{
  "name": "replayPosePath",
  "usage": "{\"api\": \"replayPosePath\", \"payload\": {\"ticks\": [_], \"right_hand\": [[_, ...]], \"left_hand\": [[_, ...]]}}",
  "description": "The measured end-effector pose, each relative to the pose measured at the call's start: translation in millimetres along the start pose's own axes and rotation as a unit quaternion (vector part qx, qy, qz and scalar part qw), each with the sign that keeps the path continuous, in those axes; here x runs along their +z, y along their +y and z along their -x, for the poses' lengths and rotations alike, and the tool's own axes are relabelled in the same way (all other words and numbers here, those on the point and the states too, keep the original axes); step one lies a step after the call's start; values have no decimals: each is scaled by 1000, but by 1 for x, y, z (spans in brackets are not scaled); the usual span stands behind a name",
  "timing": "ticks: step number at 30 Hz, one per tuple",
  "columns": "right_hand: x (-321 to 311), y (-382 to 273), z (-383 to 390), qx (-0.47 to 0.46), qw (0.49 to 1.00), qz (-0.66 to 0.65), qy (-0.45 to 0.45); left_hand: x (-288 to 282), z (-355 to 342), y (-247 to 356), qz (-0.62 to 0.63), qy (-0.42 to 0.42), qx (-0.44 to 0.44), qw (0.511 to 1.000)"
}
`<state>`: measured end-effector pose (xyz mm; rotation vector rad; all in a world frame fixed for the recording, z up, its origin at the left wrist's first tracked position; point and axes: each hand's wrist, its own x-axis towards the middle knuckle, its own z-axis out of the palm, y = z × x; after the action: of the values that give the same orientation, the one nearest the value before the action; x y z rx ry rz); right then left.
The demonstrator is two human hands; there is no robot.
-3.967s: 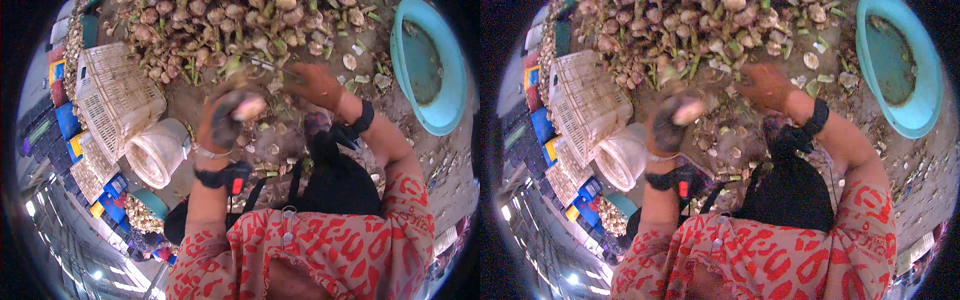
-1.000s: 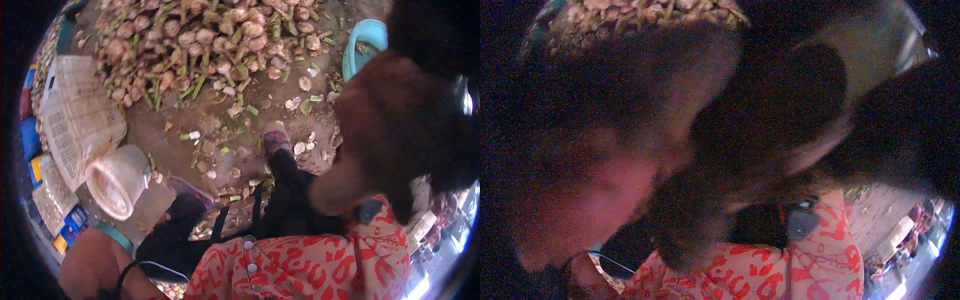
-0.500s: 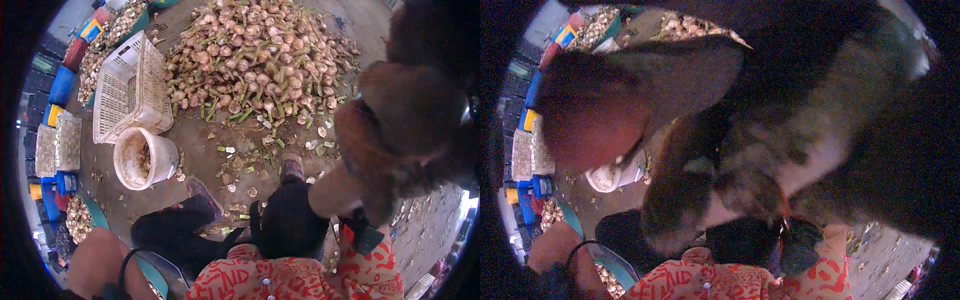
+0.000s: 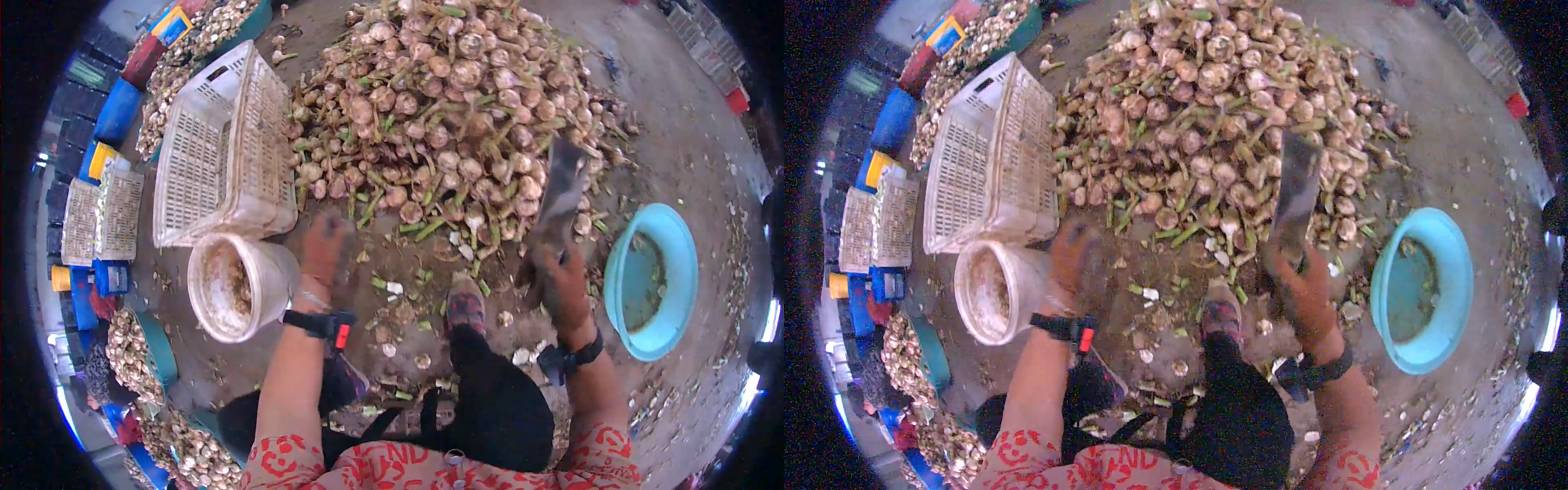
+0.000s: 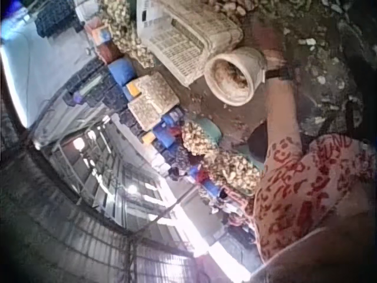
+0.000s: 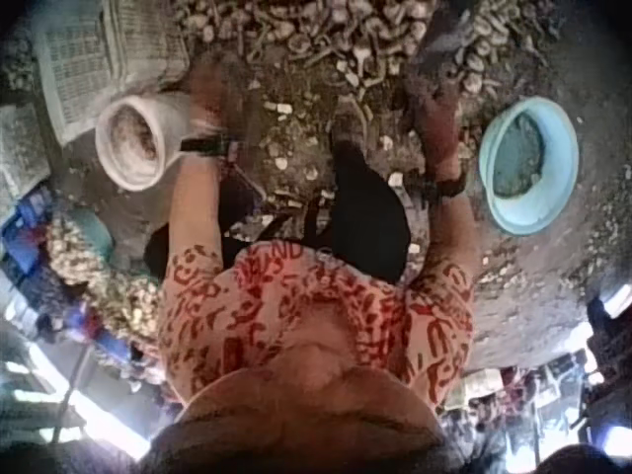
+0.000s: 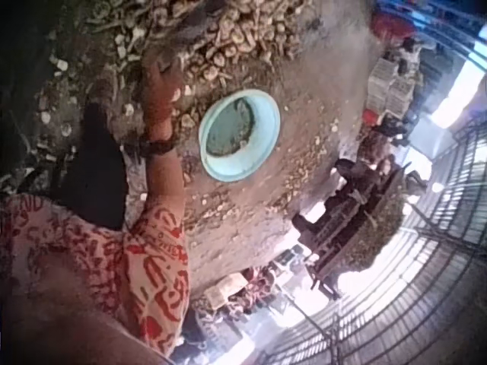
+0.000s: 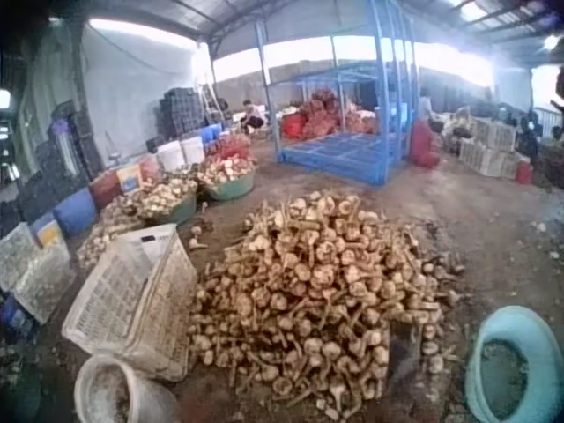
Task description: Trimming the stems and roots of garlic bulbs using a large knife.
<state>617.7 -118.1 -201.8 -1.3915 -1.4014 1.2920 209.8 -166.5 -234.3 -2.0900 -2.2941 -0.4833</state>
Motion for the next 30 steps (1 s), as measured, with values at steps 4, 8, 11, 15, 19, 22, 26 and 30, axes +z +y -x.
{"api": "replayPosePath", "payload": {"ticks": [4,8,11,15,19,22,26,30], "right_hand": [[22,60,-27,-109,961,255,-2],[52,48,-47,-5,985,145,-91],[70,52,-60,58,994,61,-75],[85,45,-73,105,992,44,-53],[116,62,-80,83,993,-1,-80],[130,67,-79,77,986,-77,-126],[123,64,-77,-92,979,64,-170],[89,3,-63,-21,980,63,-187]], "left_hand": [[102,-47,53,108,-142,-164,970],[144,-83,47,-65,-102,-13,993],[156,-98,41,-196,-166,11,966],[142,-96,44,11,-171,-22,985],[97,-54,62,267,-215,-90,935],[77,-29,95,217,-251,-83,940],[55,-30,114,452,-198,-134,859],[47,-29,103,638,-224,-244,695]]}}
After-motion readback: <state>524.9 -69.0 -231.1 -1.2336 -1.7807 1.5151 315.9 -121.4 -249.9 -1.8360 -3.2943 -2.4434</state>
